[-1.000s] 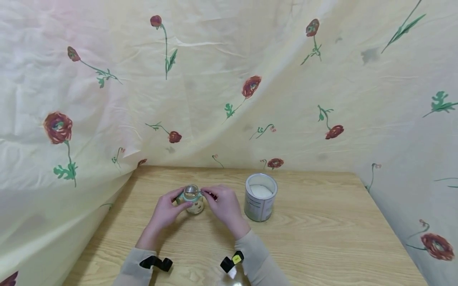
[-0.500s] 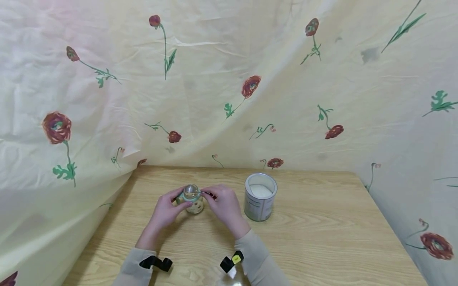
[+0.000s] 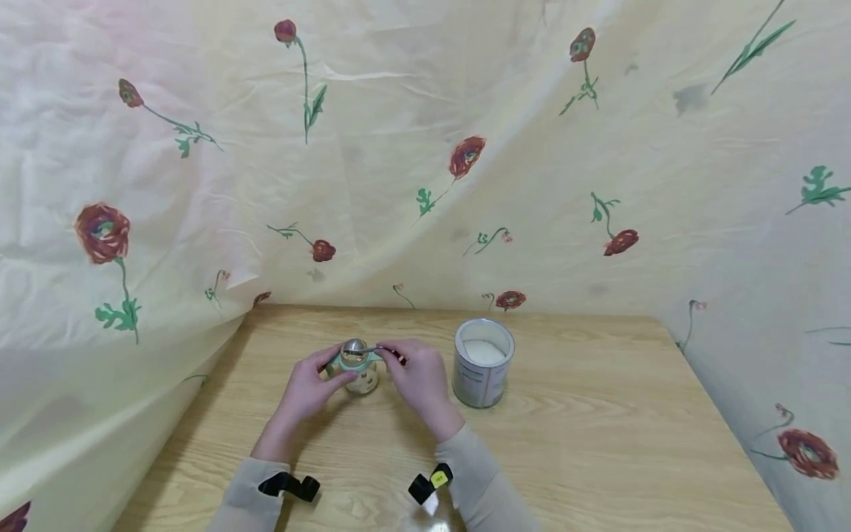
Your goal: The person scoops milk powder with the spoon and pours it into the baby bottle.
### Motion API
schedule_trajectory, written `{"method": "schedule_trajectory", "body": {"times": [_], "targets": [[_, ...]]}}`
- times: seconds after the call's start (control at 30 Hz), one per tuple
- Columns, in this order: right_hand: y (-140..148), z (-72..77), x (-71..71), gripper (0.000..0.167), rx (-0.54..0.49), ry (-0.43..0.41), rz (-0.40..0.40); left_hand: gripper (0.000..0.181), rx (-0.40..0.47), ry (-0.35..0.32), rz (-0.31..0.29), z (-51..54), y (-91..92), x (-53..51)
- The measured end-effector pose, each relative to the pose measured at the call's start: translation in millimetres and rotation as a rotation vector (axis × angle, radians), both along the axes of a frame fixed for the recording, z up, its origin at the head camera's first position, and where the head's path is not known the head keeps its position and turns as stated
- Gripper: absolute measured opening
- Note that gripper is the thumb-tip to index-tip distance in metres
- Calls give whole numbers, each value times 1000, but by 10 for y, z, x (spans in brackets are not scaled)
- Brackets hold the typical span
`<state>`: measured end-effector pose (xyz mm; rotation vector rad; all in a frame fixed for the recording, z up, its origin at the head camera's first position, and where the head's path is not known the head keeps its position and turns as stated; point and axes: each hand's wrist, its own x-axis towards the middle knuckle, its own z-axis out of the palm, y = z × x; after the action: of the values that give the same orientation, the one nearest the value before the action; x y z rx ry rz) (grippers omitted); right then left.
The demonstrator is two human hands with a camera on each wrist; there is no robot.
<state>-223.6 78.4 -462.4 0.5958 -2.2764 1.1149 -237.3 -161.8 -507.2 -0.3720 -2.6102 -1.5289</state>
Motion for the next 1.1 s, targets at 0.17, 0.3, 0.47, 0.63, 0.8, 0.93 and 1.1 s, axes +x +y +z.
{"method": "schedule_trajectory", "body": {"times": [0.17, 0.3, 0.47, 0.63, 0.8, 0.93, 1.1], "targets": [[7, 33, 15, 7, -99, 59, -24, 69, 9, 1, -2, 7, -3, 8], [36, 65, 25, 6, -203, 39, -33, 72, 6, -1, -6, 13, 2, 19], [91, 121, 45, 7, -334, -16, -43, 79, 3, 4, -10, 44, 8, 38], [171, 184, 77, 8, -410, -14, -32, 80, 6, 47, 3, 111, 17, 37], [324, 218, 148, 8, -455, 6, -75, 80, 48, 121, 43, 215, 64, 91], [494, 243, 199, 9, -534, 48, -91, 83, 90, 201, 54, 283, 135, 134], [782, 316, 238, 10, -632, 41, -74, 86, 144, 298, 2, 367, 314, 178]]}}
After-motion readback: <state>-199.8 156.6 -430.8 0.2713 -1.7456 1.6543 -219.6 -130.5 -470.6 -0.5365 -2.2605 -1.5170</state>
